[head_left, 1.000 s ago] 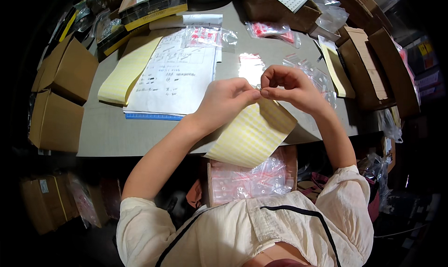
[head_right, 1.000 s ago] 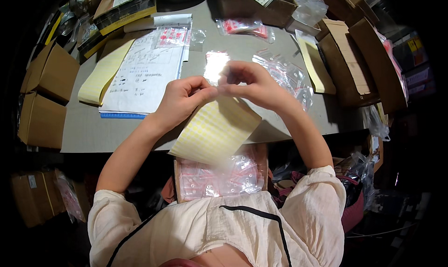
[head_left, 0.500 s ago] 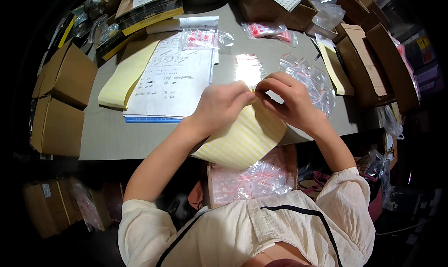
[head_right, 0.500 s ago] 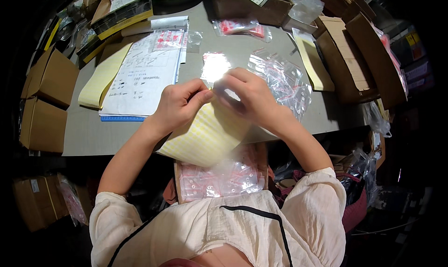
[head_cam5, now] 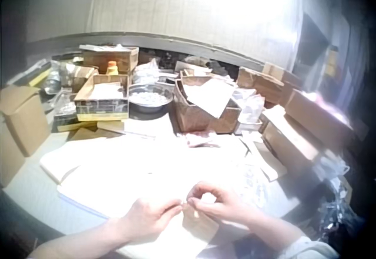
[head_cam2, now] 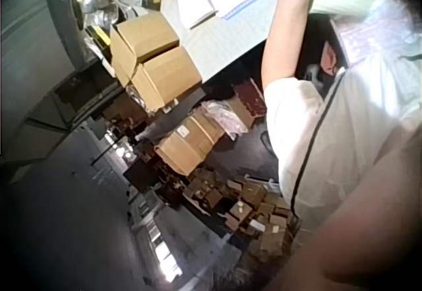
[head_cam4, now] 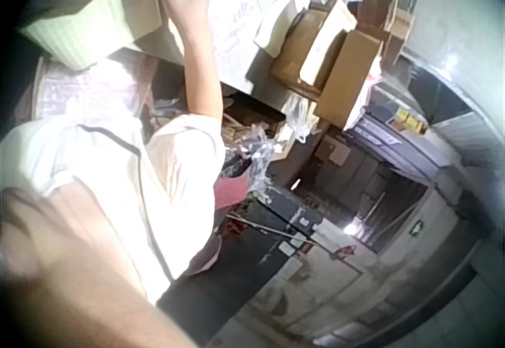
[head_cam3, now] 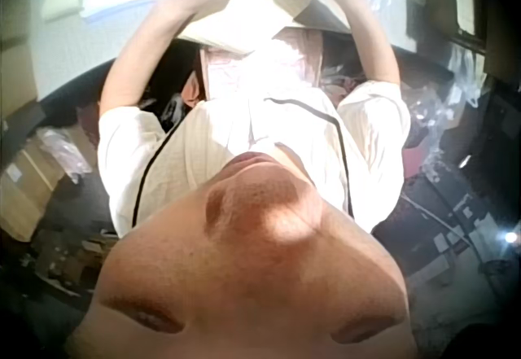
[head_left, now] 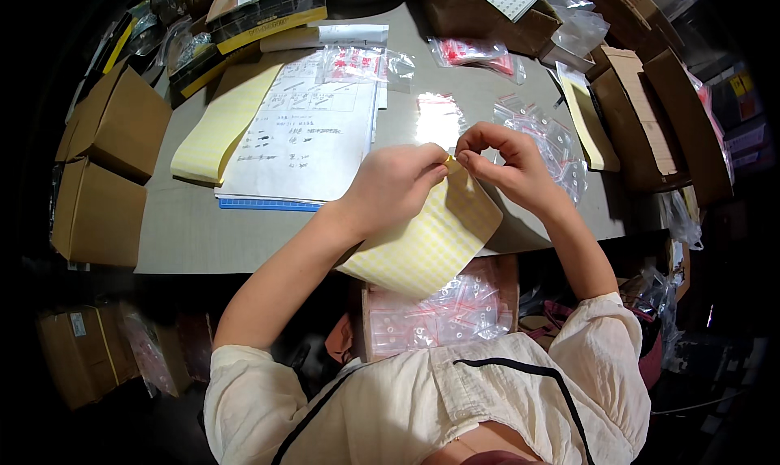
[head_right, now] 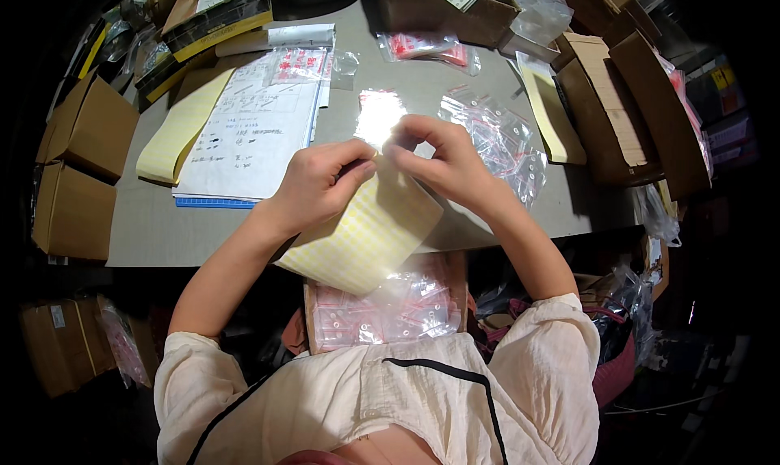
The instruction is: The person peels individual labels from a yellow roll and applies them to small clear plastic bags. The person handles the bags one at a time, placing them on the table and smoothing the label onto the surface. The task is performed by hand without the use of additional tools.
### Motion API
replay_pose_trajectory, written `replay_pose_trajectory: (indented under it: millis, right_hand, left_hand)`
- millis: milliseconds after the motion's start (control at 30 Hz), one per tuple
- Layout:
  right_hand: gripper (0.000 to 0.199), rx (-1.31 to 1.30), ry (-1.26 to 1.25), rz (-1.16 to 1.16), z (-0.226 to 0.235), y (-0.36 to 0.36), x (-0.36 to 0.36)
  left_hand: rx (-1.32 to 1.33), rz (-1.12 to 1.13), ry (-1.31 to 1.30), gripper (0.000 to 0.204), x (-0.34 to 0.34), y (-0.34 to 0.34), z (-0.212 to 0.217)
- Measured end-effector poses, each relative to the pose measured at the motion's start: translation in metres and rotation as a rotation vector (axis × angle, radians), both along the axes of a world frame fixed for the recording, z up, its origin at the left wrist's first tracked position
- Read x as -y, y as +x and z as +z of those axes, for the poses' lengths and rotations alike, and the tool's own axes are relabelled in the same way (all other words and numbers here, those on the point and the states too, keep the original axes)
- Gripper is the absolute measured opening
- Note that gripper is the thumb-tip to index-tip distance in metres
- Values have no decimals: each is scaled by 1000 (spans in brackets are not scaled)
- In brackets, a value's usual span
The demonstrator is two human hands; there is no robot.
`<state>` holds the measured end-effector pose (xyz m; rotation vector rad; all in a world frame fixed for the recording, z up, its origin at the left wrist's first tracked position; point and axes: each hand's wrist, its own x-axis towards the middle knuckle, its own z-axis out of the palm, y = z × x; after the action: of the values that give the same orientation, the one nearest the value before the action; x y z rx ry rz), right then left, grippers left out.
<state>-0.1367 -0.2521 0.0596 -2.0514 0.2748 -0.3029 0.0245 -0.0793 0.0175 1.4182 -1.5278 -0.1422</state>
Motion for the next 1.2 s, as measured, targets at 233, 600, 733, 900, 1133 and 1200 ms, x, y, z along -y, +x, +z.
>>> replay_pose_trajectory:
  millis: [233, 600, 733, 900, 1133, 1200]
  right_hand:
    - [14, 142, 322, -13, -15, 20, 35]
    - [18, -304, -609, 29, 14, -9, 23]
    - [16, -93, -551, -5, 13, -25, 23]
    - [20, 221, -1007, -25, -8, -12, 38]
    - [20, 149, -1225, 137, -25, -9, 39]
    - [18, 123, -1158, 180, -21, -21, 39]
  left_hand:
    - [-79, 6, 34, 8, 0, -1, 1]
    - [-112, -168, 170, 12, -6, -3, 3]
    - [-84, -174, 187, 12, -6, -6, 3]
    - [-95, -159, 172, 13, -5, -3, 2]
    - [-90, -170, 135, 13, -4, -2, 1]
    - [-92, -168, 131, 13, -6, -2, 4]
